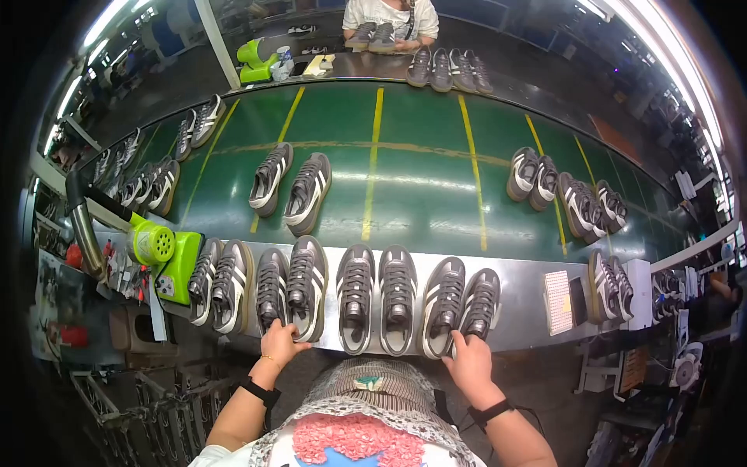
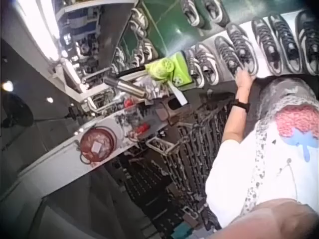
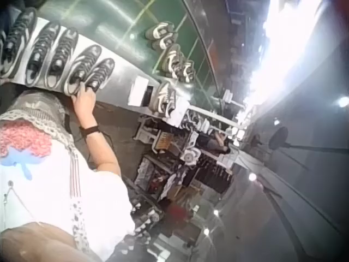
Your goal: The recorder is inspecting and documenting finished shoes on a manufacturing line, checking the quality, soles, and labels, then taking notes in a ledger.
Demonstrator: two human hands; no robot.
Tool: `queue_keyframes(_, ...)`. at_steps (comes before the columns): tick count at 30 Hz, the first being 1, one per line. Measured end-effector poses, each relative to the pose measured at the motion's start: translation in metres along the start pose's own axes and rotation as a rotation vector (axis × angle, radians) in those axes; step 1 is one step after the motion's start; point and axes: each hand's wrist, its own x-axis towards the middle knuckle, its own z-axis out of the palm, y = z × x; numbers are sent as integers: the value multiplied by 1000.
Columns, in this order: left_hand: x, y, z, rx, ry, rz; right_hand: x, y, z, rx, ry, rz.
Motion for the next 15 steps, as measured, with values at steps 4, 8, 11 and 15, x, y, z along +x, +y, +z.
queue_keyframes(4, 6, -2, -1, 34, 28, -2, -1, 7, 23, -252, 54, -26)
queue_keyframes(8, 4, 5, 7, -4, 42, 3, 11, 7, 33, -243, -7, 36)
queue_keyframes(11, -2, 6, 8, 9, 63, 12, 6, 19, 42, -173, 1, 49)
queue_keyframes(15, -17, 32, 31, 41, 115, 87, 7, 12, 38, -226, 13, -164)
